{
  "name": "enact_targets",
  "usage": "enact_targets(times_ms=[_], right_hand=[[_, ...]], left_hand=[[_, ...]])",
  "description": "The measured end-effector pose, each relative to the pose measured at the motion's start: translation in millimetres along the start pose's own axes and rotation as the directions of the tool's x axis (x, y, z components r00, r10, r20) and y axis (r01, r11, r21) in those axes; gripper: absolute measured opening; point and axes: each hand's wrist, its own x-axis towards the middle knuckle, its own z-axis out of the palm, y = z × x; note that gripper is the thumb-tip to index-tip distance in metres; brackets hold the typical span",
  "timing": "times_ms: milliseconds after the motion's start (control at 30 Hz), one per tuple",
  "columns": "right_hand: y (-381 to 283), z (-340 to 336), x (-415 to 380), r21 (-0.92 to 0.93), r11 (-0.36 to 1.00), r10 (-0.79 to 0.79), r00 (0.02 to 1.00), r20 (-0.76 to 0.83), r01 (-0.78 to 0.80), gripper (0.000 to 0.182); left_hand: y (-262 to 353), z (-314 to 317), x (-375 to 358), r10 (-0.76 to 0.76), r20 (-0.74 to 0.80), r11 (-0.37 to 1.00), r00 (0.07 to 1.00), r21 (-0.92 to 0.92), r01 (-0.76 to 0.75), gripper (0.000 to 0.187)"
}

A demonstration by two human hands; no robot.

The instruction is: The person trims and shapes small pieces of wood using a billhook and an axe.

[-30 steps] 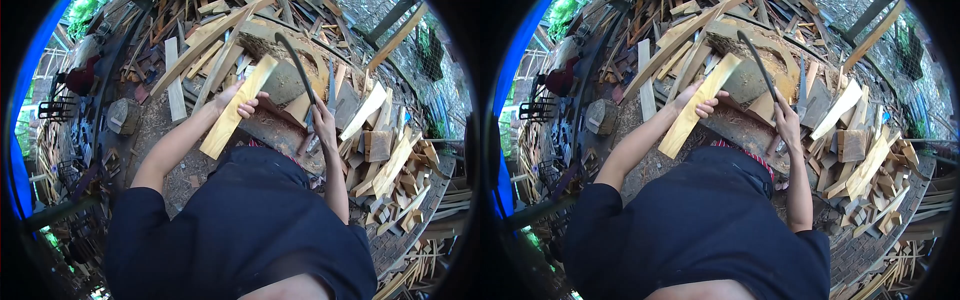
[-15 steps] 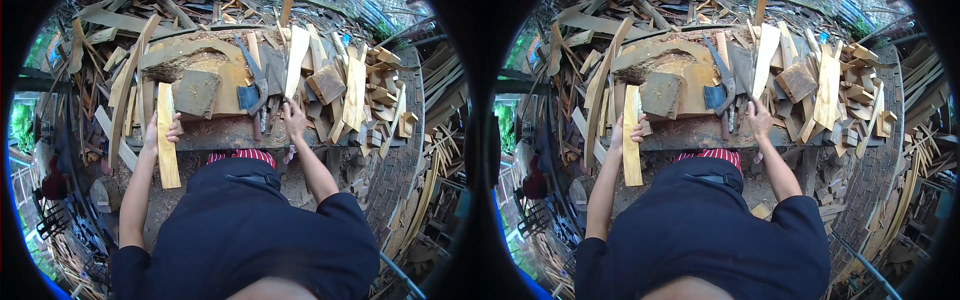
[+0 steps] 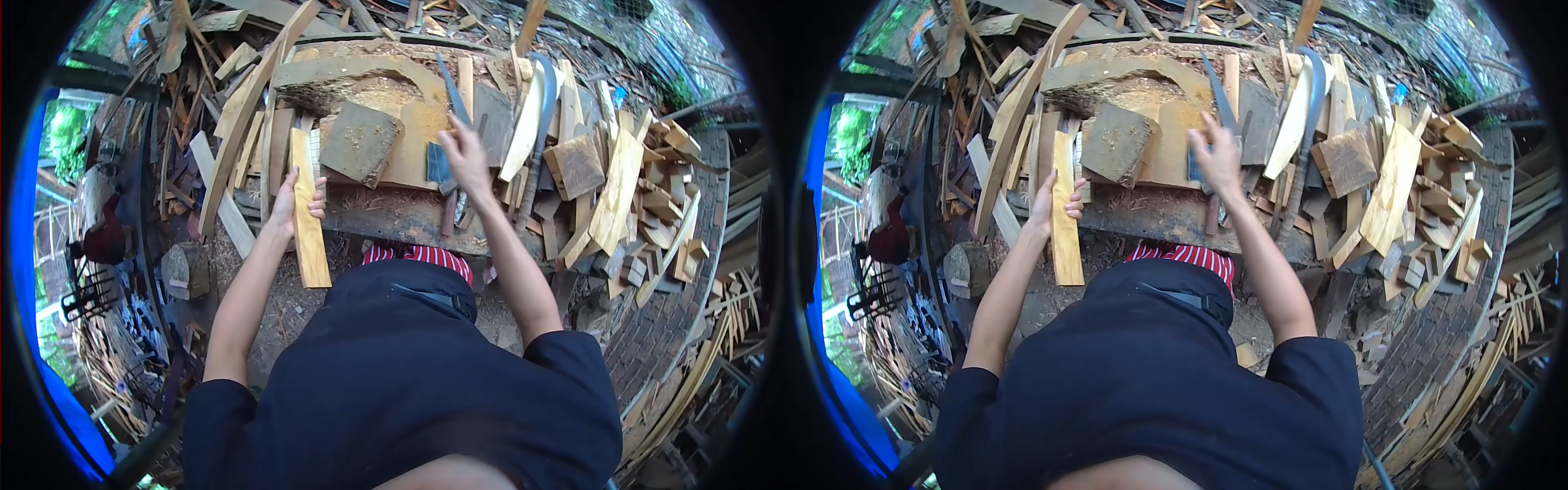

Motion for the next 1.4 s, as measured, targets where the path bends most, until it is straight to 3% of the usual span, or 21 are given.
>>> enact_targets(times_ms=[67,133,233,367,433,500,633,700,767,800,833,867,900,967,1033,1100,1167,1200,1233,1300,1400], right_hand=[[-4,47,12,0.147,0.974,0.146,0.974,0.171,-0.171,0.095],[-25,76,24,0.237,0.934,0.223,0.954,0.202,-0.268,0.102],[-7,99,50,0.096,0.959,0.245,0.949,0.201,-0.268,0.085],[-12,86,50,0.113,0.957,0.226,0.932,0.283,-0.267,0.072],[-12,82,53,0.359,0.851,0.223,0.883,0.413,-0.383,0.065],[-15,75,51,0.348,0.869,0.201,0.894,0.401,-0.352,0.058],[-6,53,47,0.656,0.5,0.339,0.825,0.453,-0.566,0.044],[-4,27,50,0.81,0.304,0.366,0.847,0.387,-0.501,0.044],[10,3,74,0.896,0.245,0.462,0.857,0.228,-0.371,0.045],[26,-11,95,0.938,0.158,0.46,0.864,0.206,-0.308,0.056],[26,-25,111,0.939,0.235,0.507,0.856,0.102,-0.251,0.052],[45,-32,136,0.972,0.185,0.457,0.888,0.047,-0.147,0.049],[59,-38,161,0.968,0.25,0.474,0.874,-0.109,-0.015,0.047],[70,-52,197,0.887,0.462,0.581,0.749,-0.318,0.018,0.065],[78,-62,217,0.742,0.666,0.594,0.658,-0.464,-0.078,0.074],[104,-69,238,0.481,0.784,0.62,0.539,-0.571,-0.392,0.073],[91,-71,242,0.365,0.749,0.646,0.49,-0.585,-0.553,0.062],[98,-73,248,0.06,0.856,0.431,0.644,-0.632,-0.513,0.053],[106,-70,250,0.057,0.853,0.435,0.645,-0.628,-0.52,0.053],[105,-72,247,0.053,0.851,0.353,0.494,-0.794,-0.523,0.046],[111,-88,251,-0.079,0.775,0.377,0.558,-0.74,-0.627,0.051]], left_hand=[[-5,-6,0,0.023,-0.023,1.0,0.999,0.011,-0.022,0.067],[-12,-7,-5,0.042,-0.058,0.999,0.997,0.012,-0.042,0.067],[-20,-16,-14,0.073,-0.084,0.997,0.994,-0.022,-0.075,0.067],[-30,-30,-30,0.099,-0.155,0.99,0.983,-0.084,-0.113,0.067],[-33,-40,-32,0.088,-0.206,0.986,0.975,-0.118,-0.114,0.067],[-36,-46,-32,0.085,-0.24,0.977,0.967,-0.17,-0.127,0.066],[-34,-48,-35,0.096,-0.274,0.975,0.957,-0.166,-0.146,0.066],[-34,-43,-41,0.096,-0.245,0.976,0.965,-0.165,-0.14,0.067],[-34,-35,-42,0.093,-0.28,0.981,0.955,-0.14,-0.137,0.066],[-33,-33,-40,0.092,-0.306,0.983,0.947,-0.126,-0.136,0.066],[-32,-30,-38,0.094,-0.331,0.984,0.939,-0.111,-0.138,0.067],[-31,-26,-35,0.083,-0.335,0.984,0.938,-0.123,-0.131,0.067],[-31,-22,-32,0.083,-0.337,0.983,0.938,-0.126,-0.132,0.067],[-31,-12,-27,0.084,-0.326,0.977,0.942,-0.159,-0.142,0.067],[-31,-1,-27,0.104,-0.317,0.975,0.943,-0.154,-0.159,0.068],[-32,6,-26,0.133,-0.284,0.982,0.95,-0.093,-0.166,0.069],[-34,12,-29,0.137,-0.302,0.983,0.944,-0.077,-0.167,0.069],[-35,14,-29,0.142,-0.307,0.985,0.941,-0.052,-0.165,0.069],[-35,16,-31,0.145,-0.309,0.987,0.94,-0.025,-0.16,0.069],[-38,19,-31,0.135,-0.319,0.988,0.938,-0.029,-0.152,0.069],[-38,20,-32,0.129,-0.341,0.987,0.931,-0.044,-0.153,0.069]])
